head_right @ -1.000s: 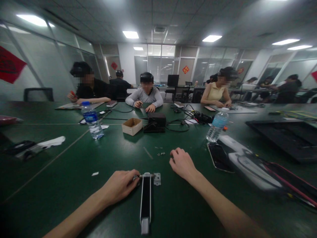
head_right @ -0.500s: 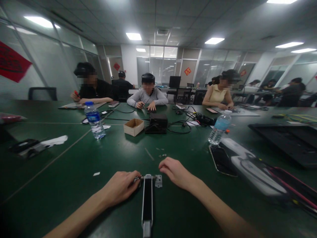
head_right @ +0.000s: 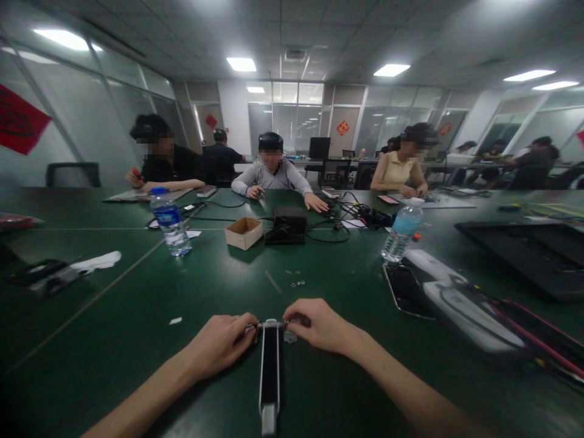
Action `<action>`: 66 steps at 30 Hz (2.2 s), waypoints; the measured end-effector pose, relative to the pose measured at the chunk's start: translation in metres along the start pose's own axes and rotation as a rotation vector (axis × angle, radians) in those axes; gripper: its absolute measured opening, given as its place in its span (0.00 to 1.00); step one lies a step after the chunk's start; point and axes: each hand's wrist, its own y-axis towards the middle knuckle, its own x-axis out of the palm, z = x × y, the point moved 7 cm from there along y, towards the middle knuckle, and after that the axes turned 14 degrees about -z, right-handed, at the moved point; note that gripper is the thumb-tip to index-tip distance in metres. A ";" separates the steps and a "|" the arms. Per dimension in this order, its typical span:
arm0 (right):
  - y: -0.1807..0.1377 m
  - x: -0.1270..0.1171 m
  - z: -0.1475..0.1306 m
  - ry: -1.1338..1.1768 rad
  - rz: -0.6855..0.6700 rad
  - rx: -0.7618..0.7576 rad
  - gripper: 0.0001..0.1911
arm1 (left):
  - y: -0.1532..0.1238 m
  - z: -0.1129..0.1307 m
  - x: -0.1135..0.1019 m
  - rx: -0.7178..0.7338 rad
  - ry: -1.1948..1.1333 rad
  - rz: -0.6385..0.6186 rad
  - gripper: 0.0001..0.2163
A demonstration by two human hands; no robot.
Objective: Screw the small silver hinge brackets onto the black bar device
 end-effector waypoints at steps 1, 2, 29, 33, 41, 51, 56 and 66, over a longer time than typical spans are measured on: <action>0.000 0.000 0.000 0.006 0.006 0.013 0.06 | 0.000 0.000 0.000 -0.001 0.000 -0.005 0.09; 0.000 0.000 0.001 0.013 0.010 0.021 0.05 | 0.000 0.000 0.001 -0.002 0.000 -0.009 0.08; 0.001 0.000 0.007 0.155 0.005 0.093 0.05 | 0.000 -0.001 0.001 -0.006 -0.048 0.005 0.08; 0.002 0.002 0.008 0.206 0.036 0.142 0.05 | -0.001 0.000 0.000 -0.004 -0.045 0.011 0.09; 0.001 0.005 0.001 0.051 0.099 0.064 0.04 | 0.000 0.000 0.004 0.001 -0.042 0.003 0.08; 0.000 -0.003 0.012 -0.116 0.091 0.026 0.06 | -0.001 0.000 -0.002 -0.012 -0.026 0.007 0.09; 0.005 -0.018 0.033 -0.348 0.264 0.138 0.14 | -0.002 0.001 -0.004 0.007 -0.007 0.023 0.09; 0.014 -0.011 0.040 -0.401 0.271 0.204 0.07 | -0.005 -0.007 -0.008 0.030 -0.061 0.145 0.09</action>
